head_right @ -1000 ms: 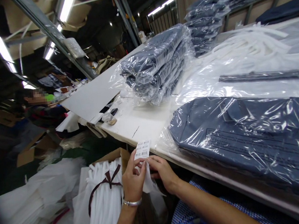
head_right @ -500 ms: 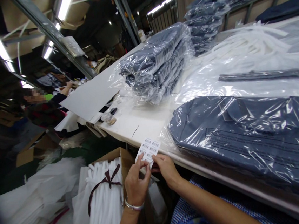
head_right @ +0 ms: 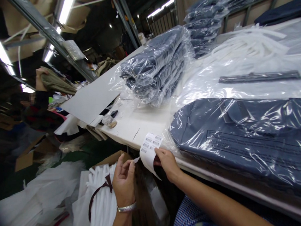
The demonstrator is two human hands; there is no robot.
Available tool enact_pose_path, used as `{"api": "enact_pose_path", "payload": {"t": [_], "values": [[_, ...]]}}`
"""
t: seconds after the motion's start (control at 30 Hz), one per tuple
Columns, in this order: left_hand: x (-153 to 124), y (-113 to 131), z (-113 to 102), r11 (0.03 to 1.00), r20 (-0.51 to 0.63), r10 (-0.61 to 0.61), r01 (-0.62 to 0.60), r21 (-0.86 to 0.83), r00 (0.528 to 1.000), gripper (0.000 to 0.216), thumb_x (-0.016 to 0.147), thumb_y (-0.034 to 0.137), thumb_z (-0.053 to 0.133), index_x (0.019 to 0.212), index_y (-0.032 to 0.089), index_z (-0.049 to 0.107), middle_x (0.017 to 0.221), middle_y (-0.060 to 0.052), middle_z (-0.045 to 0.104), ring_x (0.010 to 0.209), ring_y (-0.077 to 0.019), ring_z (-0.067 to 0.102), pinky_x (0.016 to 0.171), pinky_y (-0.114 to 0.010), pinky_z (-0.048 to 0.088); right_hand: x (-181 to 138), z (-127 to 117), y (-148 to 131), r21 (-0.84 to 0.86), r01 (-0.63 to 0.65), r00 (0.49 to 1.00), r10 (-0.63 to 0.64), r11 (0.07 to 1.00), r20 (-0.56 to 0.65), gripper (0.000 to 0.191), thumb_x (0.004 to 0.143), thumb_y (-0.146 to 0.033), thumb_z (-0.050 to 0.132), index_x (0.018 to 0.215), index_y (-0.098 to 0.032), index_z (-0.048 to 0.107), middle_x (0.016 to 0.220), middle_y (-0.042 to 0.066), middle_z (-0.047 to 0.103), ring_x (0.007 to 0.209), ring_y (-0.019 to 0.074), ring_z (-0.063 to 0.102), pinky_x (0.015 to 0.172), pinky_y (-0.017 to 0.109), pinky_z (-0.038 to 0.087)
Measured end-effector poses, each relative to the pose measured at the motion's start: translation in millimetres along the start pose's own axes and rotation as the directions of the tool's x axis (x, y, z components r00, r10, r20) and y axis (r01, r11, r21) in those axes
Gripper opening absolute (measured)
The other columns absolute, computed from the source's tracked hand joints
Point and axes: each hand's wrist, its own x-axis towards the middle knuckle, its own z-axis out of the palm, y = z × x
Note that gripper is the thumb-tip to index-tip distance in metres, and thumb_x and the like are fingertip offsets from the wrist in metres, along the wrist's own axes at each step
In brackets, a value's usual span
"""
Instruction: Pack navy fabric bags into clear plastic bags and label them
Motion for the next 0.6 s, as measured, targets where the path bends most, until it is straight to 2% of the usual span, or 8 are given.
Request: {"api": "enact_pose_path", "payload": {"t": [0.1, 0.2, 0.27, 0.33, 0.4, 0.47, 0.53, 0.6], "values": [[7, 4, -2, 0.992, -0.106, -0.097, 0.087, -0.094, 0.99, 0.063, 0.077, 0.043, 0.073, 0.133, 0.024, 0.053, 0.101, -0.004, 0.07, 0.095, -0.0157, 0.066, 0.083, -0.028, 0.054, 31, 15, -15, -0.043, 0.083, 0.997, -0.083, 0.996, -0.004, 0.037, 0.077, -0.057, 0.063, 0.072, -0.02, 0.062, 0.079, 0.006, 0.07, 0.076, 0.0231, 0.066, 0.068, 0.037, 0.058], [9, 5, -1, 0.985, -0.123, -0.142, 0.128, -0.116, 0.982, 0.063, 0.075, 0.045, 0.074, 0.132, 0.025, 0.055, 0.105, -0.005, 0.07, 0.098, -0.0168, 0.065, 0.081, -0.027, 0.054, 73, 29, -38, -0.11, 0.136, 0.99, -0.14, 0.985, -0.024, 0.041, 0.08, -0.059, 0.058, 0.076, -0.018, 0.062, 0.082, 0.008, 0.069, 0.075, 0.0204, 0.066, 0.068, 0.036, 0.058], [9, 5, 1, 0.983, -0.111, -0.152, 0.138, -0.125, 0.982, 0.062, 0.076, 0.044, 0.074, 0.132, 0.025, 0.055, 0.106, -0.005, 0.069, 0.101, -0.0171, 0.064, 0.081, -0.027, 0.054, 95, 31, -54, -0.156, 0.152, 0.984, -0.164, 0.976, -0.063, 0.041, 0.08, -0.058, 0.058, 0.084, -0.017, 0.065, 0.089, 0.01, 0.07, 0.083, 0.0216, 0.066, 0.074, 0.038, 0.057], [12, 6, 5, 0.98, -0.105, -0.157, 0.142, -0.143, 0.982, 0.061, 0.077, 0.042, 0.074, 0.132, 0.025, 0.055, 0.108, -0.006, 0.069, 0.103, -0.0176, 0.064, 0.08, -0.026, 0.054, 99, 27, -66, -0.202, 0.183, 0.971, -0.21, 0.962, -0.118, 0.043, 0.078, -0.054, 0.064, 0.102, -0.018, 0.066, 0.108, 0.012, 0.069, 0.101, 0.024, 0.063, 0.084, 0.039, 0.054], [15, 9, 13, 0.979, -0.105, -0.145, 0.127, -0.157, 0.984, 0.061, 0.078, 0.042, 0.072, 0.133, 0.024, 0.054, 0.108, -0.007, 0.069, 0.103, -0.0179, 0.065, 0.079, -0.026, 0.054, 82, 19, -70, -0.264, 0.276, 0.94, -0.317, 0.924, -0.129, 0.053, 0.074, -0.048, 0.071, 0.12, -0.022, 0.062, 0.129, 0.011, 0.061, 0.119, 0.0252, 0.055, 0.095, 0.038, 0.049], [17, 14, 24, 0.987, -0.096, -0.09, 0.076, -0.145, 0.991, 0.06, 0.081, 0.041, 0.07, 0.135, 0.023, 0.052, 0.108, -0.007, 0.07, 0.102, -0.0179, 0.066, 0.08, -0.026, 0.054, 49, 9, -67, -0.34, 0.387, 0.903, -0.427, 0.857, -0.047, 0.056, 0.075, -0.044, 0.073, 0.125, -0.025, 0.061, 0.134, 0.008, 0.058, 0.123, 0.0253, 0.052, 0.098, 0.038, 0.047], [17, 20, 37, 0.996, -0.086, 0.018, -0.025, -0.083, 0.996, 0.058, 0.084, 0.041, 0.067, 0.136, 0.022, 0.05, 0.105, -0.007, 0.071, 0.099, -0.0174, 0.067, 0.083, -0.028, 0.054, 9, 0, -62, -0.369, 0.415, 0.902, -0.429, 0.831, 0.049, 0.044, 0.08, -0.046, 0.069, 0.118, -0.024, 0.065, 0.121, 0.008, 0.065, 0.112, 0.0252, 0.06, 0.094, 0.039, 0.049], [13, 26, 54, 0.982, -0.064, 0.184, -0.181, 0.048, 0.981, 0.054, 0.086, 0.038, 0.065, 0.135, 0.021, 0.051, 0.102, -0.006, 0.072, 0.092, -0.0163, 0.069, 0.082, -0.029, 0.055, -26, -7, -61, -0.318, 0.353, 0.934, -0.351, 0.88, 0.065, 0.038, 0.082, -0.048, 0.067, 0.108, -0.021, 0.068, 0.108, 0.008, 0.07, 0.102, 0.0249, 0.064, 0.091, 0.04, 0.05]]}}
